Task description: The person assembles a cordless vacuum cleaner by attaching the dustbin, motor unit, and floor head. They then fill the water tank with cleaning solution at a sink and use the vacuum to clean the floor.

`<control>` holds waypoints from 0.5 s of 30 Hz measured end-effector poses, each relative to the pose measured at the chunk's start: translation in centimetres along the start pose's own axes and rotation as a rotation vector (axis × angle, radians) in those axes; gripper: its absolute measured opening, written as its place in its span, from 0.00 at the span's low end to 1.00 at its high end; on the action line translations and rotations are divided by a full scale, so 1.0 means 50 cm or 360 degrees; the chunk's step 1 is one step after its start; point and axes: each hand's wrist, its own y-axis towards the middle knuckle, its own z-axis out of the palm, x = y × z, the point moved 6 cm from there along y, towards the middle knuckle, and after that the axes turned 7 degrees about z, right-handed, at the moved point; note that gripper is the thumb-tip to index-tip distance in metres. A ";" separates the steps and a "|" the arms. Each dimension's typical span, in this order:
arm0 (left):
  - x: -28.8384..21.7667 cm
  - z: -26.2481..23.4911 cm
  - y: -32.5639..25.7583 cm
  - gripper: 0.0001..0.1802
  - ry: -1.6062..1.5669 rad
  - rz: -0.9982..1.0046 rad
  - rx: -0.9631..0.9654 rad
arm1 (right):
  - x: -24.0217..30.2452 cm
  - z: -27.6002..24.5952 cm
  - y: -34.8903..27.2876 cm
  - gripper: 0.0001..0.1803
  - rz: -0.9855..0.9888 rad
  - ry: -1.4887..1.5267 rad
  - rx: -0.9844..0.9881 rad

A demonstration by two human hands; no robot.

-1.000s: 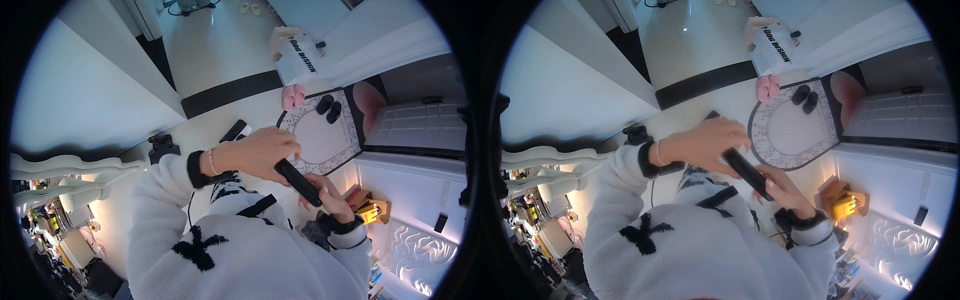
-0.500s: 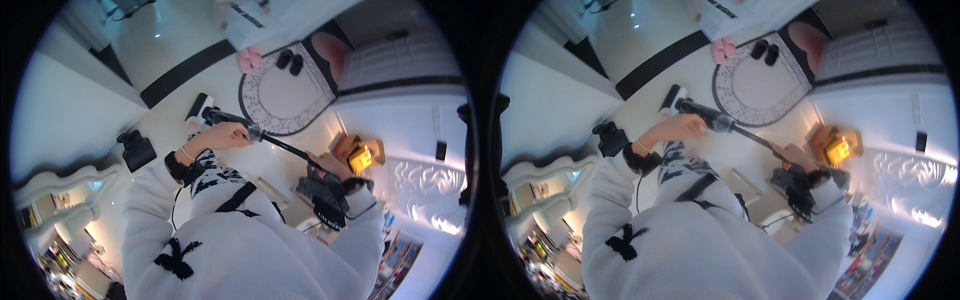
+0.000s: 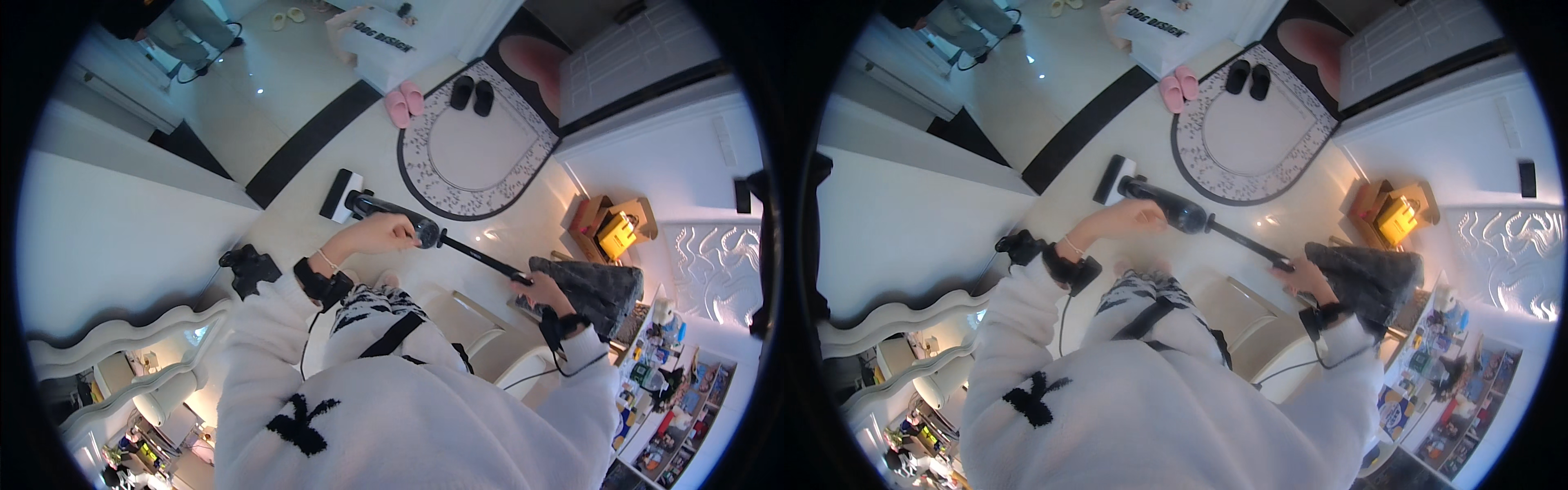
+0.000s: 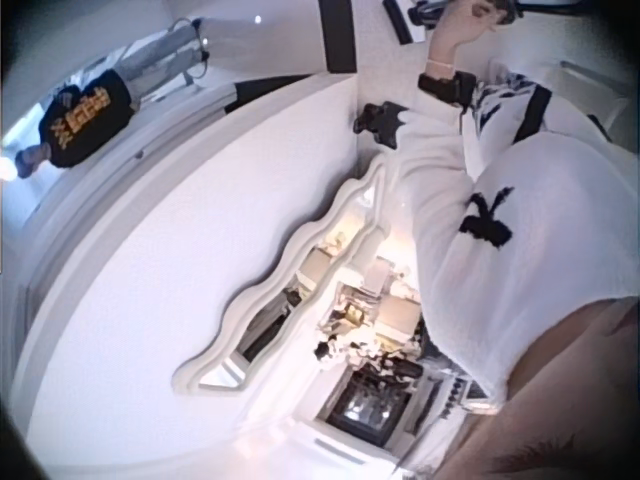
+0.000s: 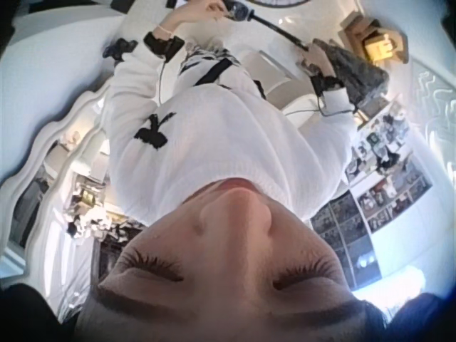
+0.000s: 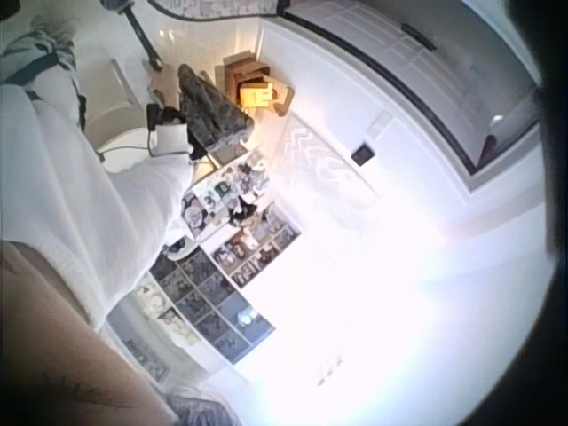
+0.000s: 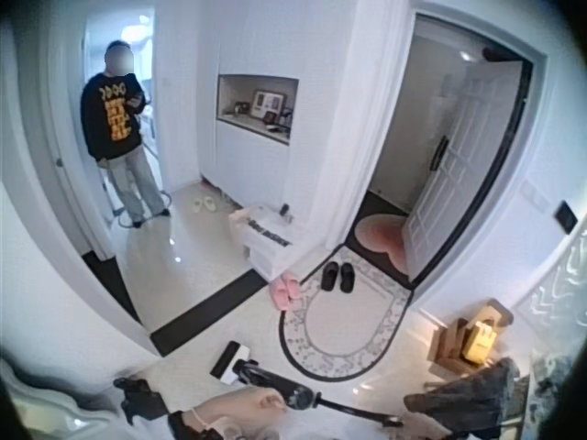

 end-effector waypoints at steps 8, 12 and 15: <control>0.054 0.025 -0.150 0.22 -0.0119 -0.0402 0.0240 | 0.023 0.077 -0.049 0.33 -0.0226 -0.0055 0.0066; 0.120 0.002 -0.250 0.17 -0.0343 -0.0401 0.0097 | 0.033 0.107 -0.065 0.32 -0.0210 -0.0035 0.0087; 0.166 -0.006 -0.302 0.19 -0.0581 -0.0291 -0.0170 | 0.045 0.114 -0.073 0.32 -0.0212 -0.0134 0.0031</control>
